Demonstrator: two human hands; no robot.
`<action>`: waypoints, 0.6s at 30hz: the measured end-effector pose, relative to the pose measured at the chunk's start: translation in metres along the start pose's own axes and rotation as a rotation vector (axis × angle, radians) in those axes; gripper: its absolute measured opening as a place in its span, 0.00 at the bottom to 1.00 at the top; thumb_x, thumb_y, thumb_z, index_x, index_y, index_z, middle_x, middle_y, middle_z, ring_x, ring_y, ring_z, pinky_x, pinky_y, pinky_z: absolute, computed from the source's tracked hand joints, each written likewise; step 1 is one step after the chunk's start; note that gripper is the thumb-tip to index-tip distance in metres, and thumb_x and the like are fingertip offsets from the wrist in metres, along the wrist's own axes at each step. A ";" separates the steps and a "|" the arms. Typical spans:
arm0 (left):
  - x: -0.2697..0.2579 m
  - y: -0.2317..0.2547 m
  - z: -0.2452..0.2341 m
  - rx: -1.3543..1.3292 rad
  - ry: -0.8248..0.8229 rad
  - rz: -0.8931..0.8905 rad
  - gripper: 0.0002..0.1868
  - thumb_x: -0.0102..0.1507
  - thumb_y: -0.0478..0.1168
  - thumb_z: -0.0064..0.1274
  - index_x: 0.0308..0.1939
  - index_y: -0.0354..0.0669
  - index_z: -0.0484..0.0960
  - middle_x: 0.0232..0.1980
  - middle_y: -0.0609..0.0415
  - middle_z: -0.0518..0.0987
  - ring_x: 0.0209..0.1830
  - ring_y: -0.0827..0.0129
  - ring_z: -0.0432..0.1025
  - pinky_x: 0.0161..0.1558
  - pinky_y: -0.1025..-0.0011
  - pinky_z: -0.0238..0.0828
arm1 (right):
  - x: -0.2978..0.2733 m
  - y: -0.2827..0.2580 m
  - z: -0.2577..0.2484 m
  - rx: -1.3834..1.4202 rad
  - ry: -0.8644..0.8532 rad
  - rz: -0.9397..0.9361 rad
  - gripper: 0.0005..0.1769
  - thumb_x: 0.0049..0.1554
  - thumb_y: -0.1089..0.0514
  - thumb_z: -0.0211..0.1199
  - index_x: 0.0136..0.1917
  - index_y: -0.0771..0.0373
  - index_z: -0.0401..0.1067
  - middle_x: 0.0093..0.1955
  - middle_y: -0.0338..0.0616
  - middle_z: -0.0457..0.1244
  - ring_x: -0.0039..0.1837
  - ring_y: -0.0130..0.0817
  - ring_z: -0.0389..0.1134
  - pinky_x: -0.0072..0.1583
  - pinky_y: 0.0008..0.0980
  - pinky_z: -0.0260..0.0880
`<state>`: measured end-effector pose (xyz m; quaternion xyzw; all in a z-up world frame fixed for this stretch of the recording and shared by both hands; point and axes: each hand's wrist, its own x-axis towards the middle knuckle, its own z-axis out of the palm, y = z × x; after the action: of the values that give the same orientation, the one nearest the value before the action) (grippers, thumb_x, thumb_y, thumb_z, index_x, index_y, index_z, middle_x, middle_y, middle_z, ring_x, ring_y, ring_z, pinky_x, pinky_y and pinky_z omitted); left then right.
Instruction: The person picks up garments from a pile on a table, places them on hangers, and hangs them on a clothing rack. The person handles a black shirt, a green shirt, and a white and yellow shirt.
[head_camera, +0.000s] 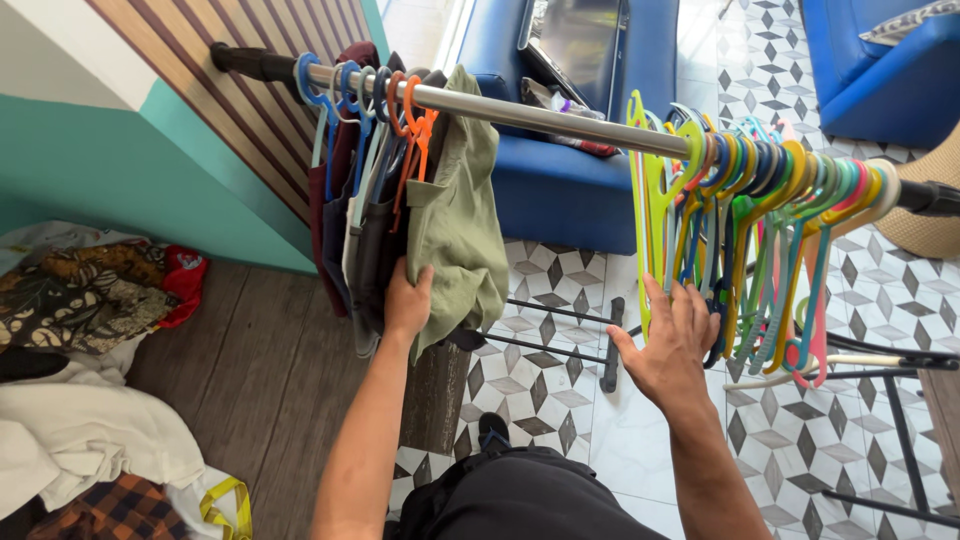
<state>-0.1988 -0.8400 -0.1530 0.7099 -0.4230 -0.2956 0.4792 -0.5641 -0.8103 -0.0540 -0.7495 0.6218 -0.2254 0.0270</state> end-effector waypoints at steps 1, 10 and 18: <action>-0.004 -0.005 -0.001 0.015 -0.014 -0.007 0.22 0.67 0.46 0.49 0.62 0.42 0.73 0.57 0.39 0.80 0.57 0.46 0.75 0.56 0.57 0.70 | 0.000 0.000 0.000 0.002 -0.010 0.003 0.49 0.48 0.40 0.71 0.77 0.55 0.59 0.76 0.60 0.51 0.80 0.57 0.42 0.76 0.64 0.34; -0.065 -0.056 -0.012 0.225 0.061 -0.095 0.22 0.65 0.40 0.41 0.63 0.44 0.75 0.54 0.34 0.80 0.55 0.36 0.72 0.56 0.50 0.67 | 0.004 -0.012 -0.003 0.031 -0.006 0.045 0.46 0.47 0.44 0.73 0.75 0.54 0.63 0.77 0.57 0.49 0.81 0.56 0.41 0.75 0.68 0.33; -0.102 -0.084 -0.014 0.115 0.066 -0.179 0.17 0.68 0.47 0.47 0.51 0.39 0.79 0.44 0.36 0.83 0.46 0.41 0.77 0.48 0.52 0.71 | 0.000 -0.053 -0.025 0.436 0.338 -0.351 0.25 0.55 0.58 0.70 0.65 0.57 0.69 0.74 0.51 0.55 0.81 0.51 0.53 0.80 0.52 0.51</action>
<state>-0.2076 -0.7284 -0.2249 0.7806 -0.3581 -0.2887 0.4231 -0.5242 -0.7925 -0.0145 -0.7738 0.4158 -0.4759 0.0439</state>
